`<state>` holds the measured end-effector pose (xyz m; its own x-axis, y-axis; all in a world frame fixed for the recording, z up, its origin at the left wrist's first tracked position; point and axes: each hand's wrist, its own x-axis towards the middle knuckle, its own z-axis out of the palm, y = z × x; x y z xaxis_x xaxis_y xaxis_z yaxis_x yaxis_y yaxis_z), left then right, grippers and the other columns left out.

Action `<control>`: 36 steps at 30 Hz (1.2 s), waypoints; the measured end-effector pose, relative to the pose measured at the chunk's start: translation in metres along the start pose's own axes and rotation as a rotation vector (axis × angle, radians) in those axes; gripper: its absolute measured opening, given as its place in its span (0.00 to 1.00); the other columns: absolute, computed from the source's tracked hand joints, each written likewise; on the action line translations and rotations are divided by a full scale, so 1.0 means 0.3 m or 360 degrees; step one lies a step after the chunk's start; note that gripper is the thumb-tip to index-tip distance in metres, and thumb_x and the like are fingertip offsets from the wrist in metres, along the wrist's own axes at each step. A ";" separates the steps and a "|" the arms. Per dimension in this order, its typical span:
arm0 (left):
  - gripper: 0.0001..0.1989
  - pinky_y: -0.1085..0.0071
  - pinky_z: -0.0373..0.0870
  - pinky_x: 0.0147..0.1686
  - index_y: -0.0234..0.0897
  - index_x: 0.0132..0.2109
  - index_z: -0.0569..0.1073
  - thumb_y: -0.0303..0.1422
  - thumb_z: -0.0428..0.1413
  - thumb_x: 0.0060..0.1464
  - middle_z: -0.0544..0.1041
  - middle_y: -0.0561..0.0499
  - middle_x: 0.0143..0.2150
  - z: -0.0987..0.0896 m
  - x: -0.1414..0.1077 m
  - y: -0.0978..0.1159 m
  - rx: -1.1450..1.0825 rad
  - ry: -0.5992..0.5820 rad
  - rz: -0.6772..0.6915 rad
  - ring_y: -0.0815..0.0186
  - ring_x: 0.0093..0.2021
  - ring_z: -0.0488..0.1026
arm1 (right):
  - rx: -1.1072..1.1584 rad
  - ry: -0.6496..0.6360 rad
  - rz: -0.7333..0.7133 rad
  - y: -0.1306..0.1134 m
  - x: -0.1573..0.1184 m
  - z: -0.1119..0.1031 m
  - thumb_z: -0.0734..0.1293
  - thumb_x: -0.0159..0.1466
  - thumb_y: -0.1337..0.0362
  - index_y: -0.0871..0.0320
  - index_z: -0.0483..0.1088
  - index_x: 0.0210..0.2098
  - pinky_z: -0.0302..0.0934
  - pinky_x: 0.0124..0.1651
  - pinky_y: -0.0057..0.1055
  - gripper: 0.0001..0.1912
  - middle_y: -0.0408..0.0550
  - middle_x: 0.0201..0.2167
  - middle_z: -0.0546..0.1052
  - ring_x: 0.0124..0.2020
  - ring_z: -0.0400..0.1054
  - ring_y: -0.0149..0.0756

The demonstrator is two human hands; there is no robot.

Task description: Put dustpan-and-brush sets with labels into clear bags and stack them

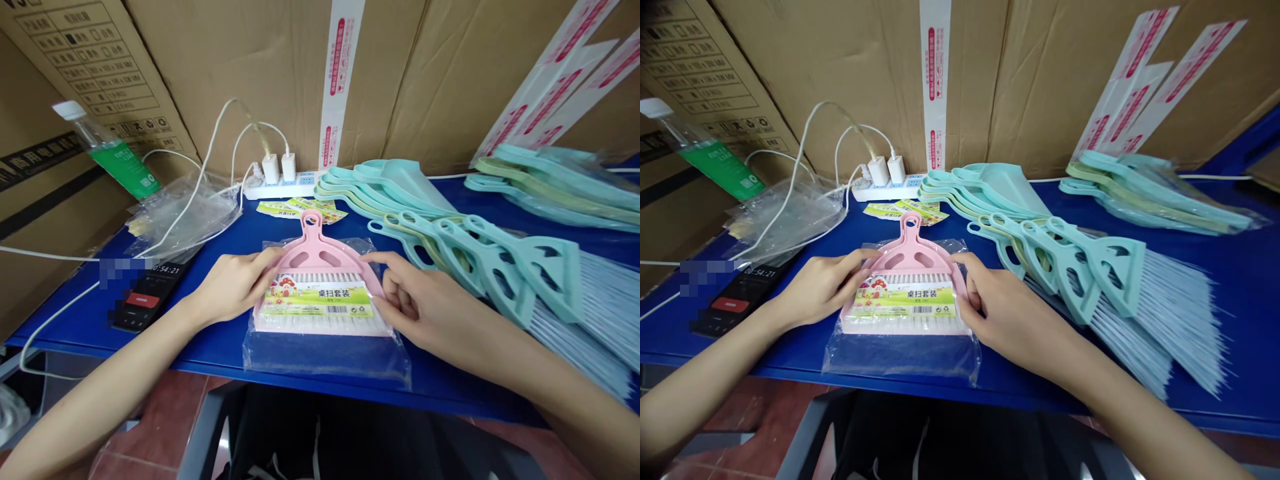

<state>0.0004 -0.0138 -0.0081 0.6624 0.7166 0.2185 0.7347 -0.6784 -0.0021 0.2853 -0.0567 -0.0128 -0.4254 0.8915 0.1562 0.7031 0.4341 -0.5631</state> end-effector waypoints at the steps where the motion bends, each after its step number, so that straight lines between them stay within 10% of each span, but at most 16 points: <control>1: 0.19 0.70 0.68 0.27 0.35 0.57 0.67 0.36 0.38 0.68 0.81 0.48 0.36 0.000 0.000 0.000 -0.0015 -0.0025 0.0011 0.63 0.31 0.78 | 0.0005 0.0004 0.0002 0.003 0.000 0.000 0.57 0.64 0.65 0.57 0.62 0.53 0.53 0.23 0.28 0.17 0.33 0.17 0.63 0.17 0.60 0.31; 6: 0.18 0.65 0.74 0.37 0.35 0.58 0.65 0.34 0.38 0.67 0.77 0.44 0.49 0.007 0.004 0.001 -0.0054 -0.0151 0.0000 0.60 0.40 0.78 | -0.0054 0.0092 0.0007 0.017 0.005 0.003 0.57 0.65 0.66 0.58 0.62 0.53 0.53 0.23 0.29 0.17 0.36 0.18 0.66 0.18 0.62 0.33; 11: 0.18 0.69 0.70 0.29 0.36 0.55 0.69 0.35 0.39 0.69 0.75 0.47 0.40 -0.001 0.004 0.009 0.0003 0.0029 -0.0032 0.64 0.31 0.75 | -0.0290 0.0215 -0.0164 0.019 0.006 -0.003 0.57 0.67 0.67 0.56 0.69 0.41 0.54 0.24 0.29 0.09 0.42 0.22 0.71 0.22 0.67 0.34; 18: 0.12 0.71 0.71 0.37 0.36 0.45 0.74 0.39 0.51 0.65 0.76 0.48 0.39 -0.017 0.001 0.027 -0.0452 0.0091 0.0558 0.65 0.39 0.74 | -0.0198 0.0080 -0.0593 0.006 -0.001 0.012 0.64 0.66 0.64 0.55 0.71 0.33 0.66 0.39 0.33 0.05 0.48 0.32 0.77 0.37 0.72 0.39; 36: 0.09 0.74 0.66 0.30 0.37 0.35 0.76 0.27 0.52 0.62 0.76 0.53 0.27 -0.015 -0.001 0.029 -0.0631 -0.0047 0.0607 0.70 0.28 0.71 | -0.0239 -0.0027 -0.0698 0.009 0.000 0.009 0.57 0.69 0.69 0.57 0.72 0.34 0.62 0.45 0.38 0.13 0.48 0.32 0.78 0.35 0.72 0.37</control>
<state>0.0059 -0.0208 -0.0037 0.8788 0.4084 0.2468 0.3339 -0.8958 0.2935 0.2855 -0.0560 -0.0164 -0.7094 0.6178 0.3391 0.5290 0.7847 -0.3230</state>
